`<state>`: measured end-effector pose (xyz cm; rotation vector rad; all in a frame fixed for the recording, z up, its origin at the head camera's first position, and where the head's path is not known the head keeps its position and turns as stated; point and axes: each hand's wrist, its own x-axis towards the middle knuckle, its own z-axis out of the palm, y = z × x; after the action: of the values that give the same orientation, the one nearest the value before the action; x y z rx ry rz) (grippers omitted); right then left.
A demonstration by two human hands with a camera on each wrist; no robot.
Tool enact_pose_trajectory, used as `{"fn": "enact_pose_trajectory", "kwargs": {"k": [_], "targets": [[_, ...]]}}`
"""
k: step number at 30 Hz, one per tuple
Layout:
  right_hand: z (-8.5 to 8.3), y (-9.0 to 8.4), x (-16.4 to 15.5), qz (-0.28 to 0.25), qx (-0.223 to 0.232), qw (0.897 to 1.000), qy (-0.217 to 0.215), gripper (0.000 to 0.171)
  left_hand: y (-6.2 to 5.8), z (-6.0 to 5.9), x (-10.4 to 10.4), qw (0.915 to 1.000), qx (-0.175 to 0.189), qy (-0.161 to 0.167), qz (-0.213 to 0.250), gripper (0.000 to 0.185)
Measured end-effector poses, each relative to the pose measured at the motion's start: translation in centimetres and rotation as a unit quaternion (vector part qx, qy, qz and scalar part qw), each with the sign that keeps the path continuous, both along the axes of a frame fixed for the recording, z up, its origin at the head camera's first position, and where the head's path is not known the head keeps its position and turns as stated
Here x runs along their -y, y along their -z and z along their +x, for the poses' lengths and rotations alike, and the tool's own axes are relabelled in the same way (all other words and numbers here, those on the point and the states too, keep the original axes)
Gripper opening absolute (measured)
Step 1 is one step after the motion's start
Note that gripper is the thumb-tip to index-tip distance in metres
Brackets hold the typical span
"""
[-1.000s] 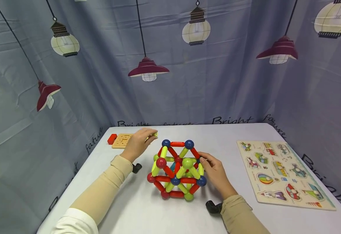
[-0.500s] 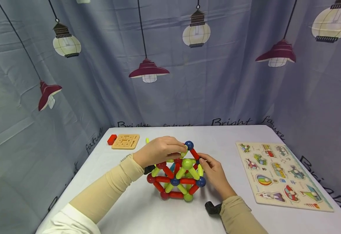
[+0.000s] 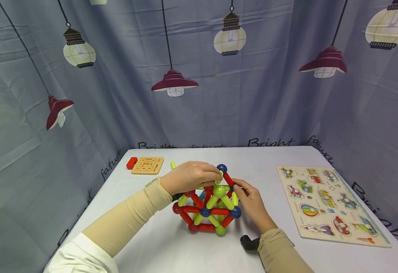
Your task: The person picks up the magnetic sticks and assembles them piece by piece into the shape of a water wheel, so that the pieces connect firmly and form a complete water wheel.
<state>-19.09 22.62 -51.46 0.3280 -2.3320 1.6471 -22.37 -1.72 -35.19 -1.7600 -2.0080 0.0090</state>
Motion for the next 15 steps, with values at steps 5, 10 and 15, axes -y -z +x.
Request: {"fn": "enact_pose_trajectory", "kwargs": {"k": [5,10,15], "targets": [[-0.2,0.1,-0.1,-0.011,-0.011,1.0,-0.011,0.038,0.0,0.1,-0.2,0.9991,0.04,-0.004,-0.012,0.018],[-0.2,0.2,0.0,-0.022,-0.019,0.999,-0.02,0.038,-0.3,0.2,-0.2,0.9962,0.084,-0.016,-0.017,0.02],[0.0,0.0,0.1,-0.014,-0.004,1.0,-0.015,0.041,-0.6,-2.0,2.9,0.9806,0.125,-0.045,0.144,0.017]]}}
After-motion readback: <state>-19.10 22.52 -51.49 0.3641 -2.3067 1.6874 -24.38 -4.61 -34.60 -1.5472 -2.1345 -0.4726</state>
